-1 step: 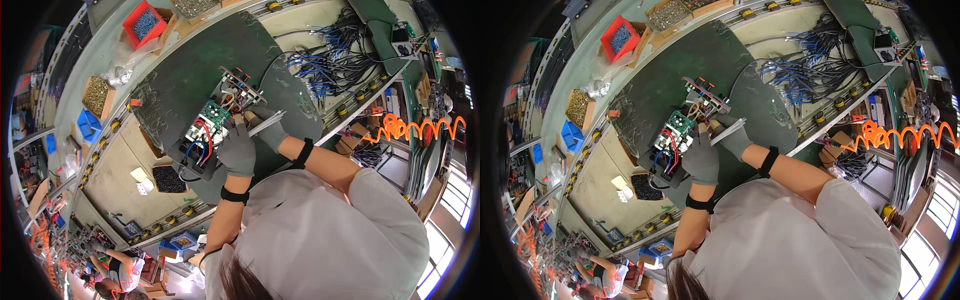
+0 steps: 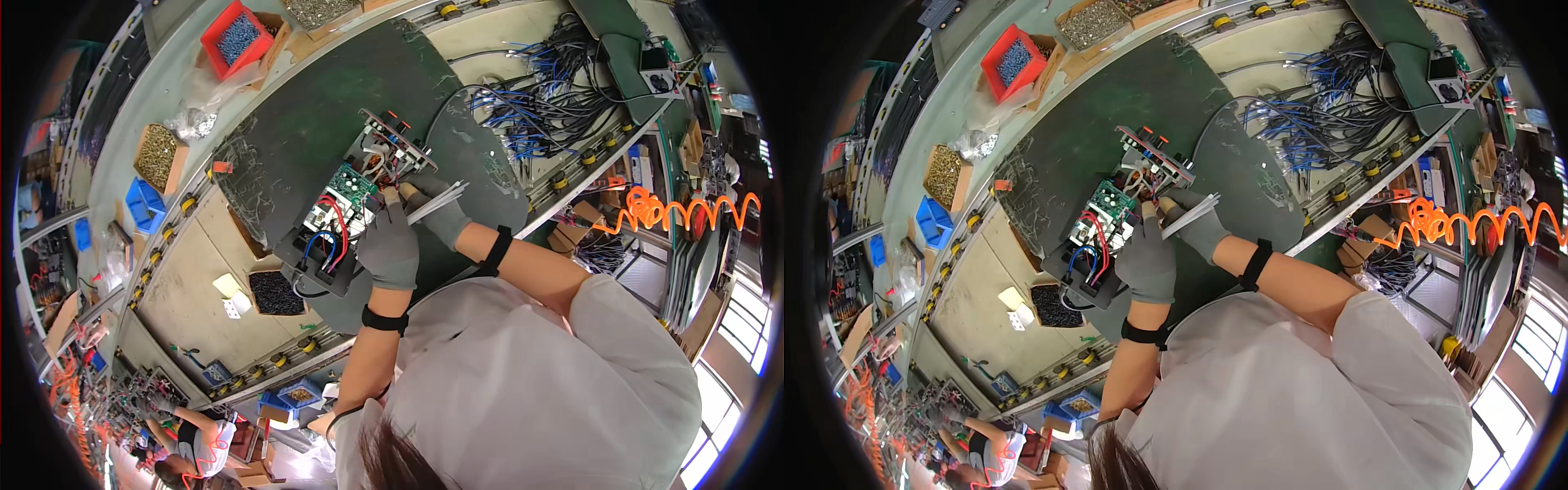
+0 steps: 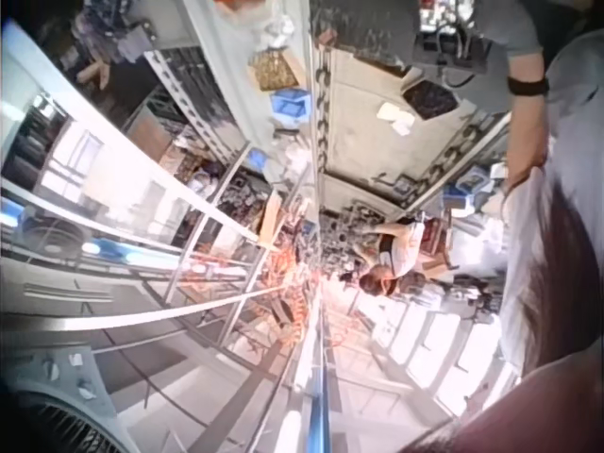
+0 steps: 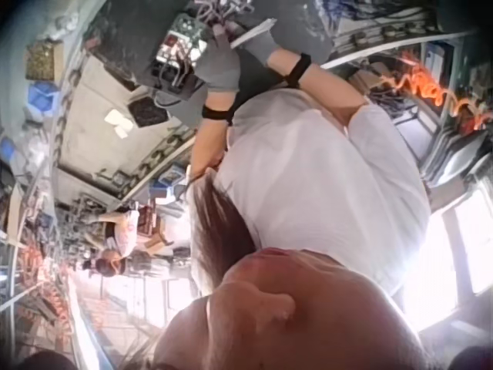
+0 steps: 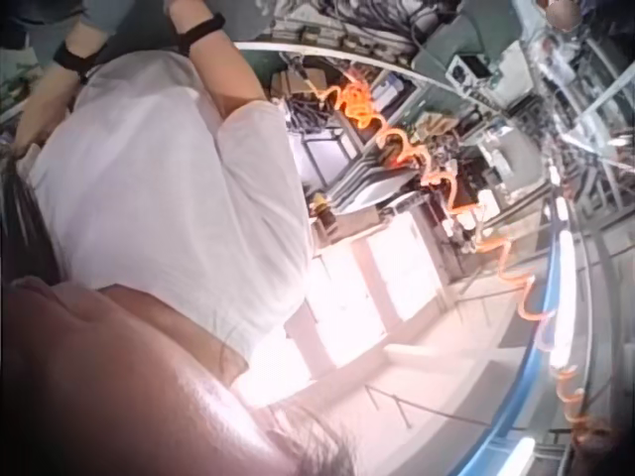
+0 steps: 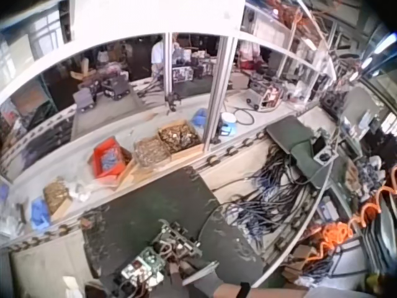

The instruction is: Assembling internal components and wiring of an electronic unit at a factory workstation.

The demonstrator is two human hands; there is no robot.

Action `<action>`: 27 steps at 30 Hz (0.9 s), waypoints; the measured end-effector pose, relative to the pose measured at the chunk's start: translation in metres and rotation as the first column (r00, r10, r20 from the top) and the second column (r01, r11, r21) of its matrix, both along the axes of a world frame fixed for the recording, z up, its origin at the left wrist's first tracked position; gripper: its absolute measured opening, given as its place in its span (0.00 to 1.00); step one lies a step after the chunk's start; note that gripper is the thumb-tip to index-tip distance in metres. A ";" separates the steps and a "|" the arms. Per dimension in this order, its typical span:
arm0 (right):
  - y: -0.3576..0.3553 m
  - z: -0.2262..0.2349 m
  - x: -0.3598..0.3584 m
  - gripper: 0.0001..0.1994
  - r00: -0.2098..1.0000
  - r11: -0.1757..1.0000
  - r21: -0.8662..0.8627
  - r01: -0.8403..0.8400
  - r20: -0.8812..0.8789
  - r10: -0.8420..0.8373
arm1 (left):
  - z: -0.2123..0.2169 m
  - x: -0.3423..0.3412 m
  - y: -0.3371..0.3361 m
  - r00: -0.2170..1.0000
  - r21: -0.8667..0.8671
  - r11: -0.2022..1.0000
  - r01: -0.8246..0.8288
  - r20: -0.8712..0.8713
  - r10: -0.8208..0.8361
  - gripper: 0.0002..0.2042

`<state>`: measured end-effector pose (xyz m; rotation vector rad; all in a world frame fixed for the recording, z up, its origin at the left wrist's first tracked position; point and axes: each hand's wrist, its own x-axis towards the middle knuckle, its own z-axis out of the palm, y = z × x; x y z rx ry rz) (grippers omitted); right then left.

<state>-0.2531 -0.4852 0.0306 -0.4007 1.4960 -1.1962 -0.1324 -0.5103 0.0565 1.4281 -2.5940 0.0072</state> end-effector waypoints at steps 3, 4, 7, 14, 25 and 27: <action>-0.002 0.000 -0.002 0.07 0.995 0.994 0.063 -0.089 0.058 0.085 | 0.000 0.001 0.001 0.999 -0.015 1.000 -0.019 -0.035 0.018 0.22; -0.002 -0.001 -0.002 0.07 0.995 0.997 0.032 -0.075 0.072 0.073 | 0.000 0.001 0.001 0.999 -0.015 1.000 -0.019 -0.029 0.018 0.22; -0.003 -0.002 -0.002 0.08 0.992 0.998 -0.001 -0.063 0.108 0.063 | 0.001 0.002 -0.003 0.999 -0.009 1.000 -0.017 -0.028 0.016 0.22; -0.009 -0.013 0.003 0.09 0.971 0.995 0.092 0.022 0.235 -0.043 | 0.007 -0.009 -0.011 0.990 0.271 0.954 -0.126 0.090 0.105 0.30; 0.002 -0.029 -0.010 0.10 0.828 0.999 -0.038 0.020 0.561 0.005 | 0.014 -0.001 -0.013 0.994 0.278 0.956 -0.094 -0.029 0.107 0.24; 0.005 -0.023 -0.015 0.11 0.849 0.997 -0.026 -0.072 0.524 0.075 | 0.014 -0.003 -0.009 0.987 0.308 0.942 -0.135 -0.043 0.155 0.23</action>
